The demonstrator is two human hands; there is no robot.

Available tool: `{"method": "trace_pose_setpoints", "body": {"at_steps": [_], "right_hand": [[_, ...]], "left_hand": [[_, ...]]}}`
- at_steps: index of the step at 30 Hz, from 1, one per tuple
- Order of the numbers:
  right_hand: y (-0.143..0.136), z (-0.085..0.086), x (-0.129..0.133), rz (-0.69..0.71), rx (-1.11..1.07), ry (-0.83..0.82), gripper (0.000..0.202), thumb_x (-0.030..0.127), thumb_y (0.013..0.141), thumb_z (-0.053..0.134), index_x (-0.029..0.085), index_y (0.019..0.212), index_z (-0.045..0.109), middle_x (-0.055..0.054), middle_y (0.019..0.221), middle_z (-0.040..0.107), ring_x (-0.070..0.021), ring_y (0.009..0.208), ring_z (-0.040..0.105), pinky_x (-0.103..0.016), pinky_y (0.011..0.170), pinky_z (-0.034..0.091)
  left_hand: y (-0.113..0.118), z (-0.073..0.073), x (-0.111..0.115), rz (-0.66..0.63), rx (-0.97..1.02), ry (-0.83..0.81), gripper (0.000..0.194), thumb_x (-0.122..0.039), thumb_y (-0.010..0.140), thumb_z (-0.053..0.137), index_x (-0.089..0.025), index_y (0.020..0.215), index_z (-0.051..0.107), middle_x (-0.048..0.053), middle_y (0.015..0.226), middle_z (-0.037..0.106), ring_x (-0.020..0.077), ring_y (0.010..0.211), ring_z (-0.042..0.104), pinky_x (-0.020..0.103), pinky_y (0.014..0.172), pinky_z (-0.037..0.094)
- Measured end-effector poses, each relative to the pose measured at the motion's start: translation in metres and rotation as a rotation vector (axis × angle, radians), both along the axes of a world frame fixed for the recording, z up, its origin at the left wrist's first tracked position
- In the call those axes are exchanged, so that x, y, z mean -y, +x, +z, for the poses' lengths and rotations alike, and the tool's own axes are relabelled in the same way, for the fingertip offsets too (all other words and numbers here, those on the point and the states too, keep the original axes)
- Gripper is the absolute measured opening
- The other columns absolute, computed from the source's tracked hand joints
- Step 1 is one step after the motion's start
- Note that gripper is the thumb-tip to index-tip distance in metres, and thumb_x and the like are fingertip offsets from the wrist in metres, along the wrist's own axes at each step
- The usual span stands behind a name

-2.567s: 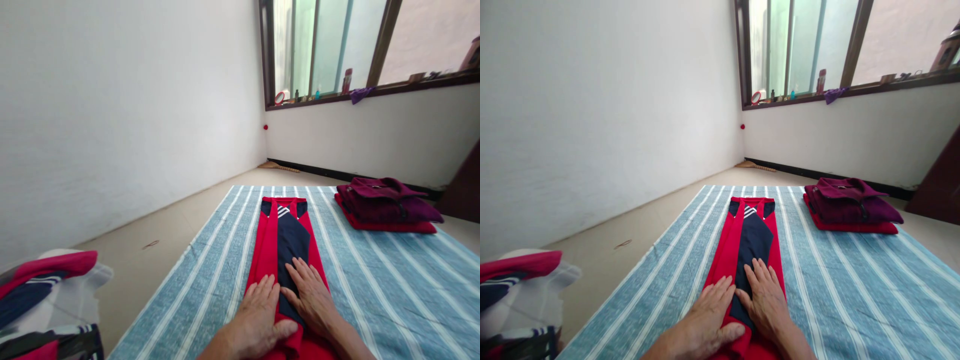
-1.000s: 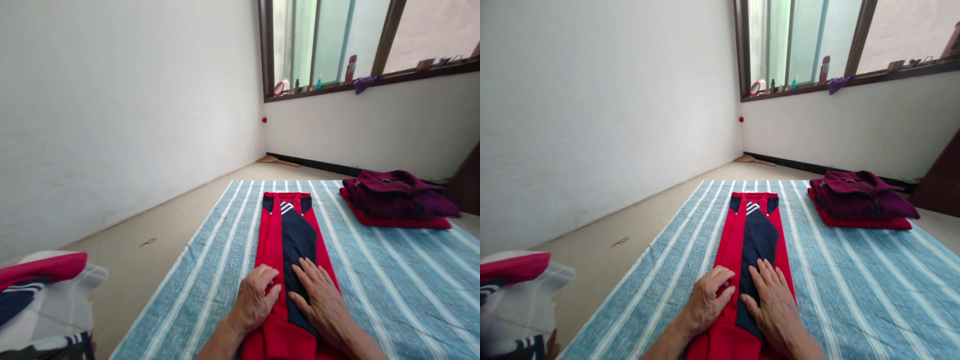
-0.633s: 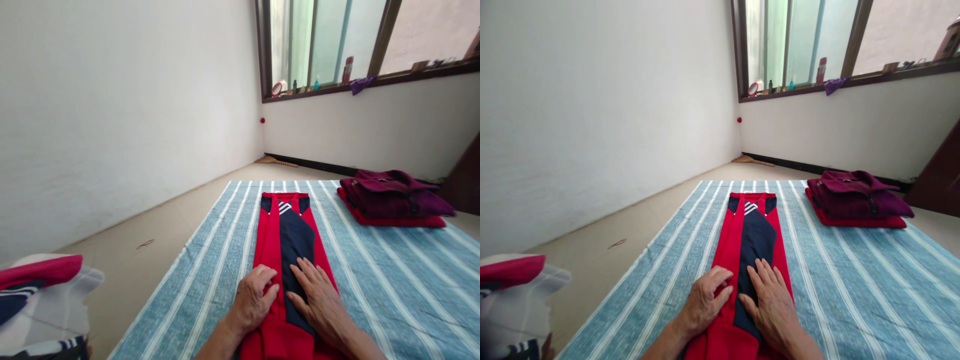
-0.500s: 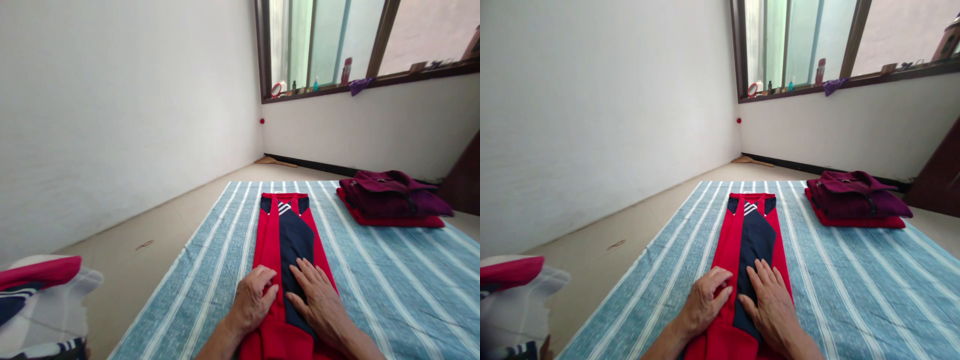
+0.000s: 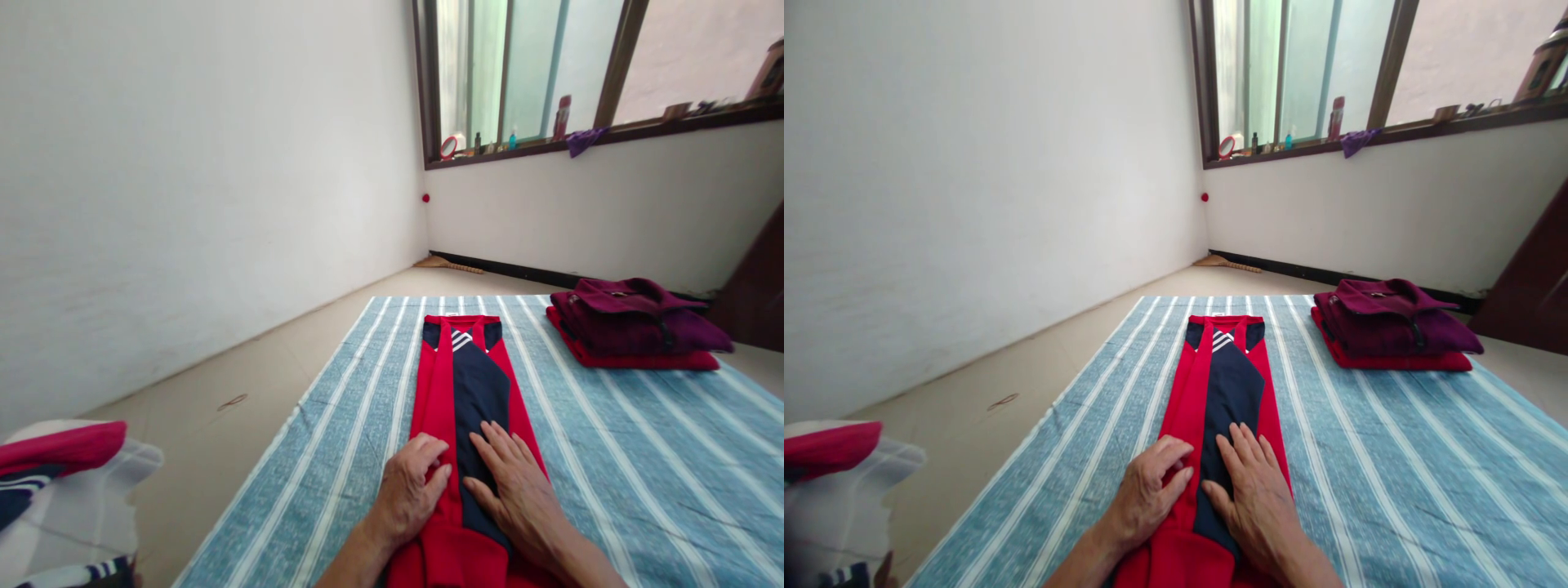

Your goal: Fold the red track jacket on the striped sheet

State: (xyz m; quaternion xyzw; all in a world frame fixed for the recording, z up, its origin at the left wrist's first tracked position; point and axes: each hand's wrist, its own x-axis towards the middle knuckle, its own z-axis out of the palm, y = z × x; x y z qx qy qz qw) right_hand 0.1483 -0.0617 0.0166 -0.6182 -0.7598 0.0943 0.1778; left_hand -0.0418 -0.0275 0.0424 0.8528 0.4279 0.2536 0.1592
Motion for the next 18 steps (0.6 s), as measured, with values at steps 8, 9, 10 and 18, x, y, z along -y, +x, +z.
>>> {"method": "trace_pose_setpoints", "body": {"at_steps": [8,9,10,18], "right_hand": [[0.0003,0.0004,-0.0013,0.011,-0.004,-0.006,0.057,0.052,0.088,0.043,0.021,0.136,0.046,-0.006,0.145,0.036,-0.0247,0.135,0.029,-0.044,0.11,0.024],[0.0004,0.0005,-0.0014,0.012,-0.002,-0.01,0.057,0.052,0.088,0.044,0.021,0.136,0.046,-0.007,0.145,0.037,-0.0248,0.135,0.029,-0.045,0.11,0.025],[0.0006,0.0007,-0.0014,0.012,0.001,-0.013,0.057,0.052,0.088,0.044,0.021,0.136,0.046,-0.007,0.145,0.037,-0.0249,0.135,0.029,-0.045,0.11,0.025],[0.0016,0.0026,-0.0005,0.013,0.004,-0.022,0.058,0.053,0.088,0.044,0.021,0.136,0.046,-0.007,0.145,0.036,-0.0253,0.136,0.029,-0.045,0.111,0.025]], "left_hand": [[-0.0006,-0.0027,-0.0007,-0.006,0.01,0.011,0.02,-0.015,0.082,0.052,-0.02,0.099,0.06,0.002,0.085,0.061,0.0148,0.077,0.058,0.025,0.072,0.047],[-0.0007,-0.0026,-0.0007,-0.006,0.012,0.011,0.02,-0.015,0.082,0.052,-0.02,0.099,0.06,0.001,0.085,0.061,0.0147,0.077,0.058,0.024,0.072,0.047],[-0.0007,-0.0025,-0.0008,-0.006,0.014,0.011,0.02,-0.015,0.082,0.052,-0.02,0.1,0.06,0.001,0.085,0.061,0.0146,0.077,0.058,0.024,0.072,0.047],[-0.0003,-0.003,-0.0018,-0.005,0.02,0.018,0.019,-0.015,0.081,0.053,-0.02,0.098,0.06,0.001,0.084,0.061,0.0143,0.076,0.058,0.024,0.071,0.048]]}}
